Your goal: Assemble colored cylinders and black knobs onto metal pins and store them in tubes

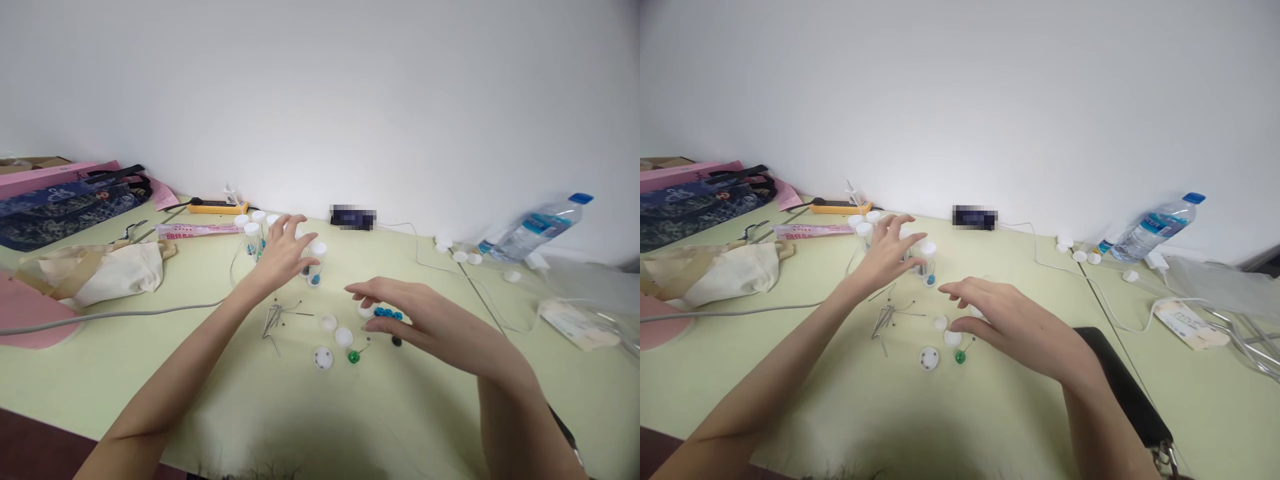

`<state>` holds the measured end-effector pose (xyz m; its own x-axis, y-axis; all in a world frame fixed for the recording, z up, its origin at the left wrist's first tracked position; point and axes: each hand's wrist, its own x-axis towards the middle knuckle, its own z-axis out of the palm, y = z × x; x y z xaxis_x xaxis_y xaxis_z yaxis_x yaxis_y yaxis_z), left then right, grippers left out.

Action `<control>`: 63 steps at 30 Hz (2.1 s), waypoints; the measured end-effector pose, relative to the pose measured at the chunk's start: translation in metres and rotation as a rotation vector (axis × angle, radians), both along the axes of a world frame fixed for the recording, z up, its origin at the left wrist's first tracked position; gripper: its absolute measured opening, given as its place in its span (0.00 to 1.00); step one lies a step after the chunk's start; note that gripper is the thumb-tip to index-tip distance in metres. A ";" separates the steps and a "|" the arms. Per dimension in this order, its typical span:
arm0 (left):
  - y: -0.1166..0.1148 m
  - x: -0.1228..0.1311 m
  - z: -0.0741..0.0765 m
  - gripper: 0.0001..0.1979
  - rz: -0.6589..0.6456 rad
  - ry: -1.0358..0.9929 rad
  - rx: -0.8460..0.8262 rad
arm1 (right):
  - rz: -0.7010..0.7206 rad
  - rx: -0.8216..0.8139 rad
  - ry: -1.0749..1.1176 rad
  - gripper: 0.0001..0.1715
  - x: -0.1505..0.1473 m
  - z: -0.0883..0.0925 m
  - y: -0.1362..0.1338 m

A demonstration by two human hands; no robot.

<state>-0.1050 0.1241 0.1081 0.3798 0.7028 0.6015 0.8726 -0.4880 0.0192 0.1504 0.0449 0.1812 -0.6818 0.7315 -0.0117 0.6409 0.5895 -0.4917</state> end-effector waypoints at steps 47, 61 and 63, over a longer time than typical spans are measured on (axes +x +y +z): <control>-0.046 0.003 0.051 0.13 -0.605 -1.060 -1.126 | -0.317 -0.070 0.778 0.11 -0.034 -0.028 0.003; -0.041 -0.027 0.069 0.06 -0.402 -1.161 -0.176 | 0.286 0.114 -0.513 0.03 -0.160 -0.086 0.016; -0.041 -0.026 0.069 0.07 -0.376 -1.131 -0.185 | 0.327 0.115 -0.551 0.07 -0.172 -0.096 0.007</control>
<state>-0.1309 0.0834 0.1769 -0.0980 0.7722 0.6278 0.1207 -0.6170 0.7777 -0.0212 0.0520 0.0851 -0.7860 0.5047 -0.3570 0.5598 0.8261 -0.0648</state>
